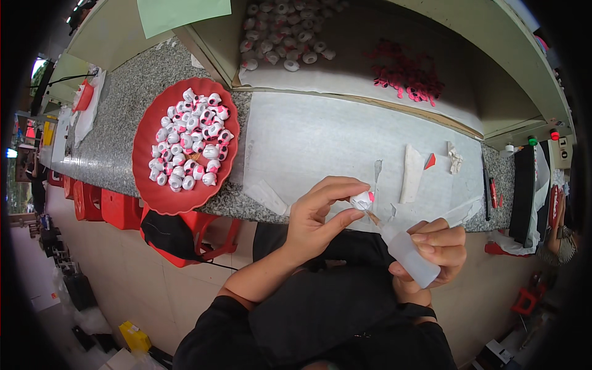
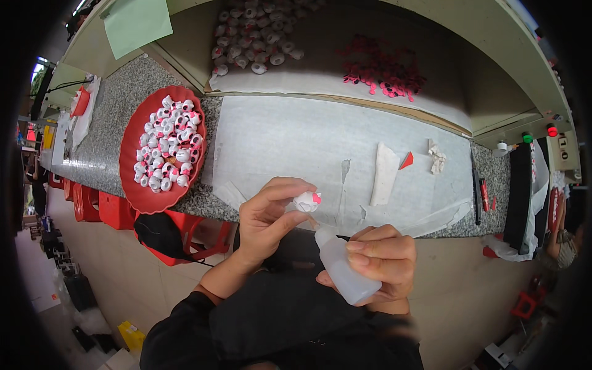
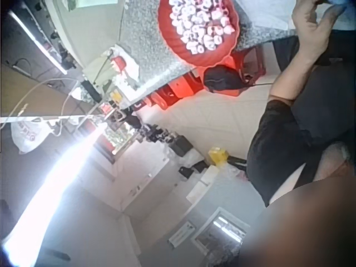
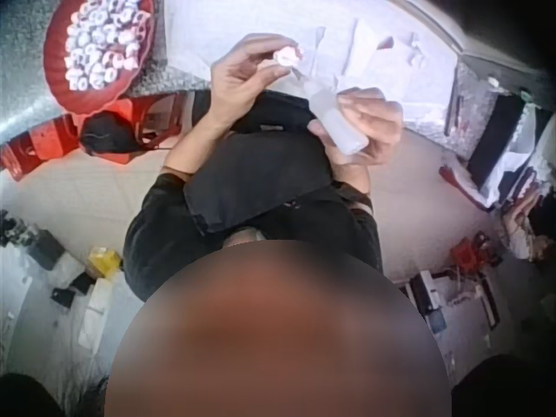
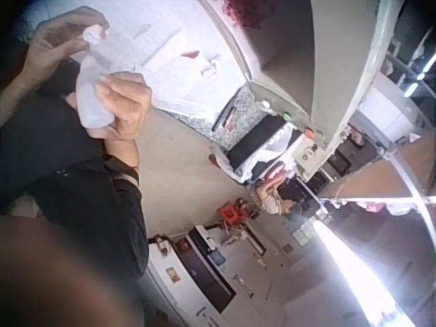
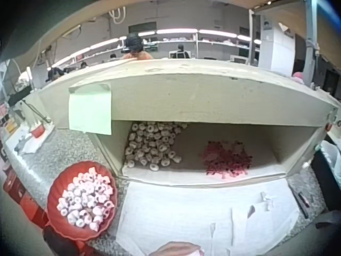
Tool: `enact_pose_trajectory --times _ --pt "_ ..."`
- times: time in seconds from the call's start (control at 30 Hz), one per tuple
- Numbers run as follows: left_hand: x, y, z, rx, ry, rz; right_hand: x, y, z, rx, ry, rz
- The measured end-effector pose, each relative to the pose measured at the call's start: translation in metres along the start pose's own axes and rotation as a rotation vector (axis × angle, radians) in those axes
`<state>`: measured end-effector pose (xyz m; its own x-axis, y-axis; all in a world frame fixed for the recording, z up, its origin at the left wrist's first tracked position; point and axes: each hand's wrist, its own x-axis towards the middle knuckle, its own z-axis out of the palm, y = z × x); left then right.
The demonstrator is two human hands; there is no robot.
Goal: Apply adhesive to small ceramic heart pieces and join them together or place them on a tray.
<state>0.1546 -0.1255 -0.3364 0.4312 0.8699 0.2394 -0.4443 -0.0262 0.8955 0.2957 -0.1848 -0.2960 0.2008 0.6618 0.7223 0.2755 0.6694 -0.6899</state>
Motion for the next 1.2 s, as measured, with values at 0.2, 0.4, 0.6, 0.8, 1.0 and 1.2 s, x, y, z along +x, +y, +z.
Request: enact_pose_trajectory --times 0.2,0.4,0.6,0.8,1.0,1.2 --pt "0.0 0.001 0.0 0.07 0.018 0.011 -0.004 -0.001 -0.001 -0.038 0.096 0.052" --pt "0.004 -0.001 -0.009 0.042 0.115 0.038 0.01 0.008 -0.011 -0.07 0.08 0.173" --pt "0.009 0.002 -0.026 -0.054 0.283 0.025 0.066 0.073 -0.026 0.022 -0.054 0.692" --pt "0.008 0.005 -0.019 -0.062 0.257 -0.002 0.106 0.19 -0.046 -0.915 -0.378 0.281" --pt "0.008 0.003 -0.026 -0.038 0.277 0.0 0.132 0.19 -0.031 -0.849 -0.664 0.45" --pt "0.011 0.0 -0.021 -0.129 0.252 -0.054 0.121 0.167 -0.037 -0.619 -0.471 0.465"
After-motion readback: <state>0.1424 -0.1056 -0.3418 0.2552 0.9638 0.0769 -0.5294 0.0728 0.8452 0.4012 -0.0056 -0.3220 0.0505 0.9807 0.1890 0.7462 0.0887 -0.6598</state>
